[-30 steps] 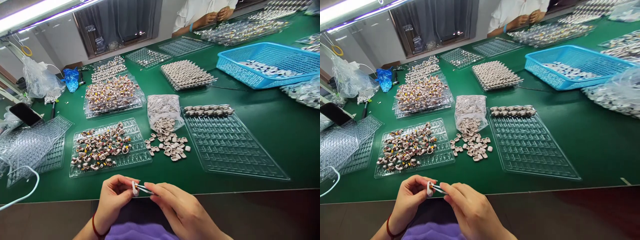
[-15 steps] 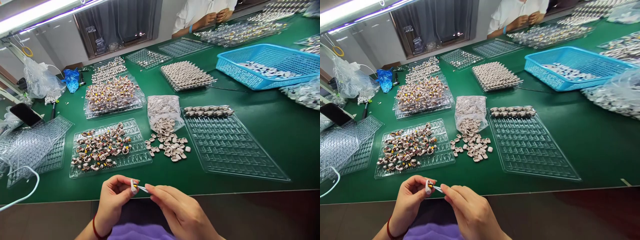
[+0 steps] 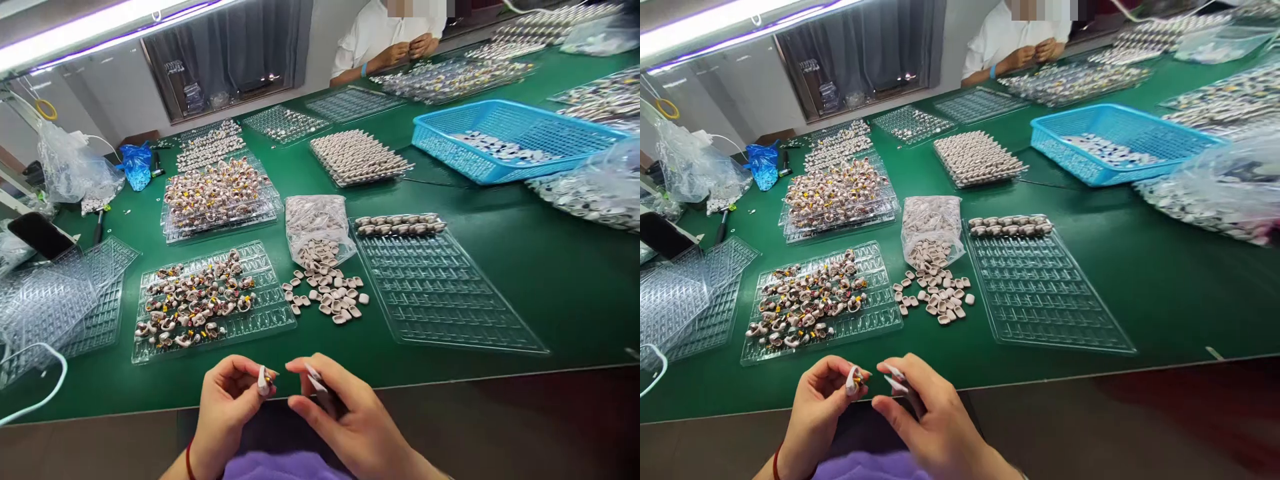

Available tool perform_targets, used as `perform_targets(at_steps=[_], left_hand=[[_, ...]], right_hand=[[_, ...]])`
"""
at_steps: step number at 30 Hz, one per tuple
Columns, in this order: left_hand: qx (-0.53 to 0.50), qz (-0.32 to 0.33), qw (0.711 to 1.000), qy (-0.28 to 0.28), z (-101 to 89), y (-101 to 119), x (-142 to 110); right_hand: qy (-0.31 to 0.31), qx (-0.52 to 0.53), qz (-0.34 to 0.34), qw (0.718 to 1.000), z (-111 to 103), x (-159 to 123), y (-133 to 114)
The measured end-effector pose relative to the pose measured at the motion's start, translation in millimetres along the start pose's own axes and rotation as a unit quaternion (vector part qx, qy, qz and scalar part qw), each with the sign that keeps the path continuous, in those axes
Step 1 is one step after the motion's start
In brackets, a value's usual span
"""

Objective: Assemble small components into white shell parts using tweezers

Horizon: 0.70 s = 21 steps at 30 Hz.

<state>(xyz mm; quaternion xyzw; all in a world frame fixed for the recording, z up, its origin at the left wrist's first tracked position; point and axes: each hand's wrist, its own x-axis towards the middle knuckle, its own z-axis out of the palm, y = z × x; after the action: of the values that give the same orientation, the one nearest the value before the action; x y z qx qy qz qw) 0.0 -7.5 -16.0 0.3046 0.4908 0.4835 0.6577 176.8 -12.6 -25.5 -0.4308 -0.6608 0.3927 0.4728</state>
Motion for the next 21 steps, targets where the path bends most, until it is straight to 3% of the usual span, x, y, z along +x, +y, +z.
perform_targets(at_steps=[4, 10, 16, 21], left_hand=[[0.037, 0.035, 0.998, -0.021, 2.2, -0.6, 0.8], [0.051, 0.046, 0.997, -0.023, 2.3, -2.3, 3.1], [0.016, 0.033, 0.999, 0.002, 0.3, -4.1, 3.3], [-0.006, 0.032, 0.999, 0.015, -0.7, -4.8, 4.6]], right_hand=[[0.001, 0.054, 0.052, 0.997, 10.3, 8.8, -1.1], [0.043, 0.033, -0.040, 0.998, 19.5, 5.1, 3.2], [-0.006, -0.015, -0.015, 1.000, 9.0, -3.7, 7.6], [-0.024, -0.069, -0.073, 0.995, 1.2, -10.0, 7.8]])
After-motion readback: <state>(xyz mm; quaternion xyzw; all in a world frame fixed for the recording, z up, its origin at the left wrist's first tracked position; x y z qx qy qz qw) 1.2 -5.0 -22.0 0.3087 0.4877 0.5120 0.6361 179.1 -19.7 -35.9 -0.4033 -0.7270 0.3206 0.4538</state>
